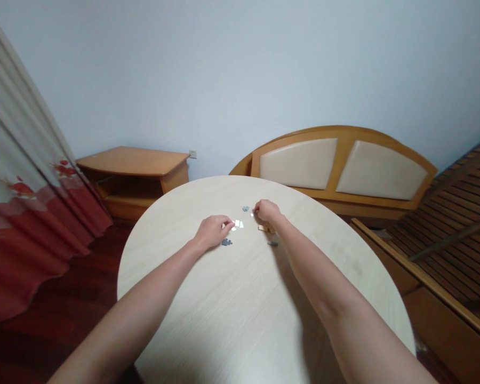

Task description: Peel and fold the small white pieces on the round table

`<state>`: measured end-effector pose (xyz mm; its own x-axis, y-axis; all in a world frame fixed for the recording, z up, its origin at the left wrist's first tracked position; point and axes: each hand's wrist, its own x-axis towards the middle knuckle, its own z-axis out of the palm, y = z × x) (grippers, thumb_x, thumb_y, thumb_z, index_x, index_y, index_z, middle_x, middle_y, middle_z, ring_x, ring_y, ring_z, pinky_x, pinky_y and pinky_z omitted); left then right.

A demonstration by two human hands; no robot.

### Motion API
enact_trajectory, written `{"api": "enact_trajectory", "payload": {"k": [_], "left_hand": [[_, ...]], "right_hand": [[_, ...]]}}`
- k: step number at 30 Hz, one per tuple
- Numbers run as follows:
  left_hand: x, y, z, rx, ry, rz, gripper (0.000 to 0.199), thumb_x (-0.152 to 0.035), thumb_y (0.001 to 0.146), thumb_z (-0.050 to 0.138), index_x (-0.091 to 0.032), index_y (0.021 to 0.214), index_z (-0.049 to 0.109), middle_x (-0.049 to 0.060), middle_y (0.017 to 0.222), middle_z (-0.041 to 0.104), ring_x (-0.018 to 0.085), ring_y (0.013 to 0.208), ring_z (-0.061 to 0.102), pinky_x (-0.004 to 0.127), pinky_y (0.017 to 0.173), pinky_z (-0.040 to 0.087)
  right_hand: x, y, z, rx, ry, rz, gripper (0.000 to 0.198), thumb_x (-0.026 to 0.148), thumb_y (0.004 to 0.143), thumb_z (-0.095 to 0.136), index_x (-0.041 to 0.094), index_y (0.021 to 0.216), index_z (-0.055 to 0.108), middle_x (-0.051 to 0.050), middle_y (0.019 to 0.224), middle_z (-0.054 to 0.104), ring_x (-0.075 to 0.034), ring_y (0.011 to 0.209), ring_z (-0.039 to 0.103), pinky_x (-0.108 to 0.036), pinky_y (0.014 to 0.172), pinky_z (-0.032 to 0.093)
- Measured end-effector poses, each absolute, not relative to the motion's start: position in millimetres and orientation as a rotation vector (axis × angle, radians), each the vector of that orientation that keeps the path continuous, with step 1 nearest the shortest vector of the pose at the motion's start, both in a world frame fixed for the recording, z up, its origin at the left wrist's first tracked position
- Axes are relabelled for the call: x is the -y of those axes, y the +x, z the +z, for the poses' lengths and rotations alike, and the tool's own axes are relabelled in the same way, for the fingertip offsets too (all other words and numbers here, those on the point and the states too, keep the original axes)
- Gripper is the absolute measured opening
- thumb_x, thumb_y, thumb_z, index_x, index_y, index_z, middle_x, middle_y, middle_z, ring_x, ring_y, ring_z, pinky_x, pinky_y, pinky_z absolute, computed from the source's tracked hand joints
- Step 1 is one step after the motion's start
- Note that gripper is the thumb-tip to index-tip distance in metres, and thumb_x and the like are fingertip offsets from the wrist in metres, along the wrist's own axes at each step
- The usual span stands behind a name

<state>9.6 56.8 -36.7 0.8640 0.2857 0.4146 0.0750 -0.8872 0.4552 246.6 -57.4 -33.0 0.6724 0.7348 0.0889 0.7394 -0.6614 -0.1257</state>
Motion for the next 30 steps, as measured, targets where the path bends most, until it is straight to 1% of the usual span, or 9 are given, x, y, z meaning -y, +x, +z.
{"api": "enact_trajectory", "payload": {"k": [3, 6, 9, 13, 16, 19, 23, 26, 30], "left_hand": [[-55, 9, -36, -0.284, 2.619, 0.656, 0.026, -0.035, 0.093, 0.054, -0.021, 0.091, 0.077, 0.005, 0.083, 0.074, 0.018, 0.076, 0.066, 0.028, 0.068, 0.045], [-54, 8, -34, -0.288, 2.634, 0.635, 0.025, -0.034, 0.093, 0.055, -0.022, 0.091, 0.077, 0.004, 0.083, 0.074, 0.019, 0.076, 0.066, 0.029, 0.068, 0.044], [-54, 6, -32, -0.309, 2.621, 0.659, 0.024, -0.034, 0.093, 0.055, -0.022, 0.09, 0.076, 0.005, 0.083, 0.074, 0.019, 0.076, 0.066, 0.029, 0.068, 0.044], [-53, 4, -30, -0.306, 2.578, 0.69, 0.022, -0.031, 0.093, 0.056, -0.022, 0.092, 0.076, 0.005, 0.087, 0.075, 0.019, 0.077, 0.066, 0.03, 0.07, 0.045], [-50, 5, -31, -0.205, 2.551, 0.671, 0.022, -0.033, 0.092, 0.058, -0.022, 0.099, 0.076, 0.005, 0.093, 0.076, 0.018, 0.079, 0.066, 0.029, 0.073, 0.047], [-45, 5, -33, -0.098, 2.557, 0.646, 0.025, -0.037, 0.092, 0.059, -0.022, 0.104, 0.075, 0.005, 0.1, 0.076, 0.018, 0.083, 0.067, 0.028, 0.077, 0.047], [-40, 6, -37, 0.003, 2.607, 0.604, 0.023, -0.033, 0.094, 0.056, -0.024, 0.102, 0.075, 0.004, 0.102, 0.076, 0.018, 0.089, 0.067, 0.027, 0.079, 0.047], [-37, 6, -38, -0.001, 2.612, 0.586, 0.023, -0.034, 0.093, 0.057, -0.023, 0.103, 0.075, 0.004, 0.1, 0.076, 0.018, 0.088, 0.067, 0.027, 0.078, 0.046], [-36, 7, -40, -0.043, 2.599, 0.599, 0.022, -0.033, 0.093, 0.058, -0.022, 0.1, 0.075, 0.004, 0.098, 0.076, 0.017, 0.084, 0.066, 0.027, 0.075, 0.046]], "right_hand": [[70, 245, -32, 1.154, -2.717, -0.084, 0.025, 0.019, 0.085, 0.061, 0.017, 0.104, 0.076, -0.014, 0.109, 0.074, -0.021, 0.096, 0.068, -0.024, 0.074, 0.047], [81, 237, -30, 1.164, -2.667, -0.084, 0.026, 0.017, 0.087, 0.058, 0.017, 0.107, 0.073, -0.011, 0.107, 0.075, -0.019, 0.095, 0.067, -0.022, 0.075, 0.046], [85, 221, -26, 1.175, -2.557, -0.092, 0.023, 0.015, 0.088, 0.057, 0.016, 0.105, 0.073, -0.009, 0.105, 0.075, -0.017, 0.093, 0.067, -0.022, 0.076, 0.046], [87, 185, -26, 1.231, -2.18, -0.127, 0.019, 0.014, 0.09, 0.054, 0.014, 0.097, 0.071, -0.009, 0.096, 0.074, -0.017, 0.084, 0.065, -0.025, 0.077, 0.047], [94, 152, -37, 1.303, -1.94, -0.165, 0.015, 0.016, 0.089, 0.056, 0.016, 0.09, 0.071, -0.007, 0.091, 0.073, -0.017, 0.08, 0.063, -0.028, 0.077, 0.048], [105, 127, -52, 1.272, -1.797, -0.165, 0.012, 0.019, 0.088, 0.059, 0.018, 0.087, 0.07, -0.005, 0.086, 0.071, -0.016, 0.074, 0.061, -0.028, 0.072, 0.048], [115, 114, -66, 1.278, -1.77, -0.231, 0.008, 0.019, 0.086, 0.061, 0.02, 0.088, 0.069, -0.005, 0.086, 0.07, -0.018, 0.075, 0.06, -0.03, 0.073, 0.048], [118, 114, -68, 1.291, -1.764, -0.274, 0.009, 0.021, 0.088, 0.06, 0.021, 0.093, 0.068, -0.006, 0.088, 0.069, -0.019, 0.078, 0.06, -0.03, 0.075, 0.048], [119, 116, -66, 1.314, -1.743, -0.327, 0.01, 0.018, 0.088, 0.058, 0.02, 0.092, 0.067, -0.006, 0.088, 0.069, -0.019, 0.078, 0.06, -0.03, 0.076, 0.047]]}}
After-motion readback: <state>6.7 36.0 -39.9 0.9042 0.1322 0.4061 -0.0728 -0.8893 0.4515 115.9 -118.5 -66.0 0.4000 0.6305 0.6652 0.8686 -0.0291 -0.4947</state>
